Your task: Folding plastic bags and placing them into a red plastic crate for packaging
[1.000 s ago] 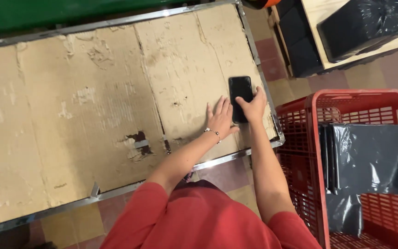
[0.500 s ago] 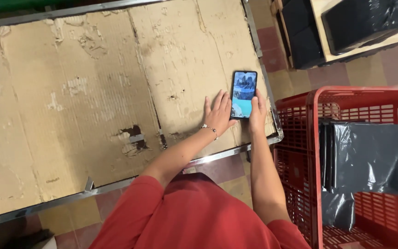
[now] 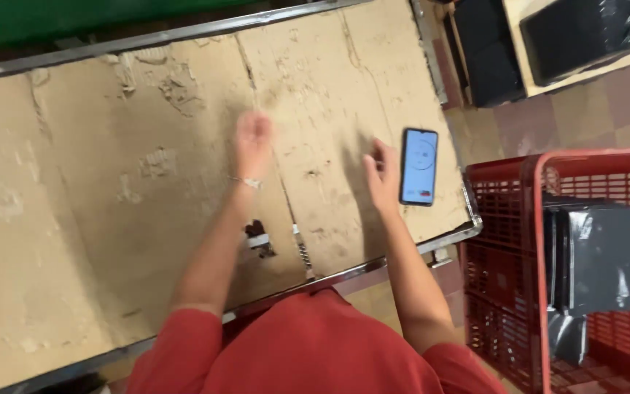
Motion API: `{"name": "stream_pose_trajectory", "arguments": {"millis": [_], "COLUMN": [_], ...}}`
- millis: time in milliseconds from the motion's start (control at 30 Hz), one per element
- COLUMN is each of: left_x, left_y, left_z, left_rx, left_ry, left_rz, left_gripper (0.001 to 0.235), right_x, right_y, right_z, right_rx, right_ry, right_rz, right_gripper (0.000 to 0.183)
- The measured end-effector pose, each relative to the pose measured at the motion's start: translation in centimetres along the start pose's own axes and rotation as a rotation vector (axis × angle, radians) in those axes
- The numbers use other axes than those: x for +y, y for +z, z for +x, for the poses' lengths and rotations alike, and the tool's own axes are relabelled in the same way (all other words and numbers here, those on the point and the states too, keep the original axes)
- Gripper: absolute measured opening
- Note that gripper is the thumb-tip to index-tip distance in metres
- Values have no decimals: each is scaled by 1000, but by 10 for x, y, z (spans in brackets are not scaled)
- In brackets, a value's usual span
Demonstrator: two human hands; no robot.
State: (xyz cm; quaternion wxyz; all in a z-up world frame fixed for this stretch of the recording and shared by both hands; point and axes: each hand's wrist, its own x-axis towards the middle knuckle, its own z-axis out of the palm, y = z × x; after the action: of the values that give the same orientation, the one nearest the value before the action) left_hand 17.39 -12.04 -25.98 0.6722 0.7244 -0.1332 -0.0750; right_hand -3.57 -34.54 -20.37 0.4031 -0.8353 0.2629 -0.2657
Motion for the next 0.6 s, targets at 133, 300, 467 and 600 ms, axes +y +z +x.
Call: {"name": "stream_pose_trajectory", "arguments": {"millis": [133, 300, 467, 600], "left_x": [-15, -33, -20, -30], "left_y": [-159, -249, -275, -285], "left_z": [80, 118, 136, 125], "left_rx": [519, 561, 361, 588], "left_ry": [-204, -387, -341, -405], "left_rz": [-192, -576, -1060, -1239], "left_gripper": [25, 49, 65, 62], "right_x": [-54, -66, -102, -113], "right_y": [110, 210, 235, 239], "right_z": [49, 135, 196, 195], "right_rx": [-128, -163, -72, 14], "right_ry": [379, 547, 866, 925], "right_rz": [749, 1191, 1556, 1537], "right_gripper": [42, 42, 114, 90]}}
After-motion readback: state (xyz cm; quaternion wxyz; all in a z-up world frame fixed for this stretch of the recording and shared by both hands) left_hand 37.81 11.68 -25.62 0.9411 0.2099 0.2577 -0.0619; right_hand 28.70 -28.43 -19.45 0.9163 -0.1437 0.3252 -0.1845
